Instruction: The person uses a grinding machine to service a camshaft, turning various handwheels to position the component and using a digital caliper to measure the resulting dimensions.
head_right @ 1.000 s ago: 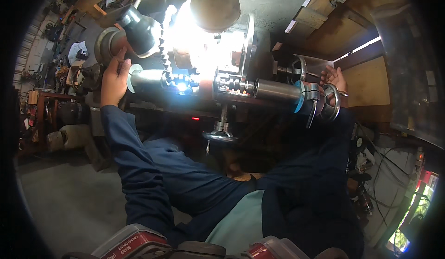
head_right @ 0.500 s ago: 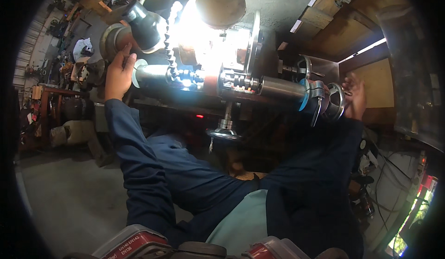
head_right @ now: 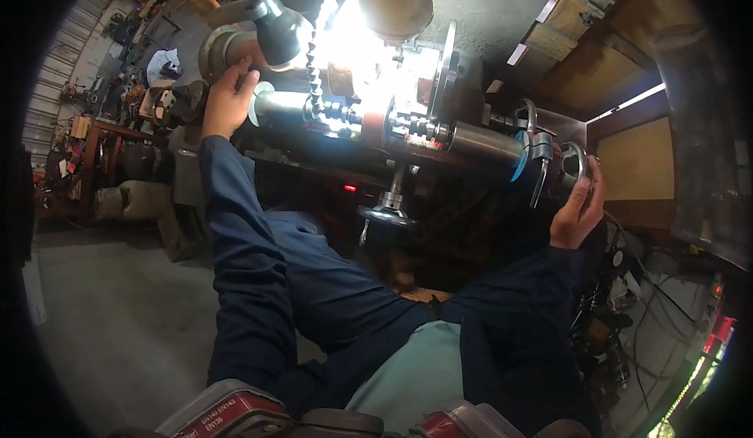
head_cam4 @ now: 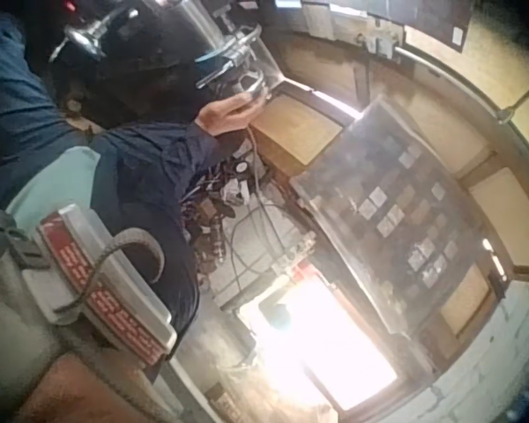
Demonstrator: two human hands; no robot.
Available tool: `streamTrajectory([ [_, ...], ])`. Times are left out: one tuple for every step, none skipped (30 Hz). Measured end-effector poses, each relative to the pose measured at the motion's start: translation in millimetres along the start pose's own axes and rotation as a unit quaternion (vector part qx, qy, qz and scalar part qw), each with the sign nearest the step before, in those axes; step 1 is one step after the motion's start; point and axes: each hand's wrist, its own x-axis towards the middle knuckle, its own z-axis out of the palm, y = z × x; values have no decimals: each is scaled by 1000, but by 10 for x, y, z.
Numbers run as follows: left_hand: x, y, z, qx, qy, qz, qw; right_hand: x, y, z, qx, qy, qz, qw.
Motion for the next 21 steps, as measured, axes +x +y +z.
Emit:
streamTrajectory([
  [0, 22, -3, 4, -6, -11, 1000, 4, -18, 18, -45, -4, -32, 998],
  [5, 44, -15, 8, -11, -21, 1000, 13, -36, 37, -89, -8, -64, 994],
  [-6, -8, -35, 12, -9, -23, 1000, 11, -69, 69, -84, -10, -65, 994],
  [-19, -65, -48, 43, 31, 35, 998, 15, -106, 103, -111, -16, -68, 991],
  [-47, -122, -89, 75, 70, 93, 990, 18, -134, 138, -136, -21, -71, 988],
  [-109, 29, -40, 69, 69, 93, 991, 33, -127, 113, -142, -21, -72, 987],
  [-234, 372, -2, 96, 153, 38, 983, 63, -112, 81, -141, -25, -63, 988],
  [-410, 651, 34, 127, 236, -18, 963, 82, -85, 71, -135, -30, -52, 989],
  [-622, 790, 62, -8, 275, -5, 961, 107, -100, 73, -131, -31, -53, 990],
  [-876, 1049, 92, 79, 258, -91, 959, 126, -95, 75, -143, -42, -47, 988],
  [-1169, 1026, 180, 32, 202, -11, 979, 143, -101, 101, -152, -54, -43, 986],
  [-1463, 1127, 322, -16, 67, -45, 997, 157, -79, 103, -150, -53, -44, 986],
  [-1787, 1282, 549, -17, -75, -152, 985, 157, -53, 99, -155, -47, -52, 985],
  [-2068, 1394, 801, 20, -224, -230, 947, 155, -45, 106, -156, -42, -60, 985],
  [-2462, 1298, 1179, 41, -228, -182, 955, 156, -60, 140, -149, -46, -62, 986],
  [-2627, 1341, 1462, -8, -130, -235, 963, 155, -54, 154, -143, -40, -62, 987],
  [-2644, 1256, 1628, 73, -85, -252, 961, 148, -27, 150, -141, -33, -60, 988],
  [-2643, 1147, 1716, 36, -78, -268, 960, 149, -18, 131, -144, -37, -62, 987],
  [-2645, 981, 1780, -1, -70, -283, 956, 148, -12, 124, -143, -27, -63, 987],
  [-2738, 601, 1946, -79, -184, -310, 930, 144, -19, 155, -134, -21, -65, 989],
  [-2880, 289, 2085, -155, -293, -331, 883, 141, -40, 171, -128, -29, -65, 989],
])
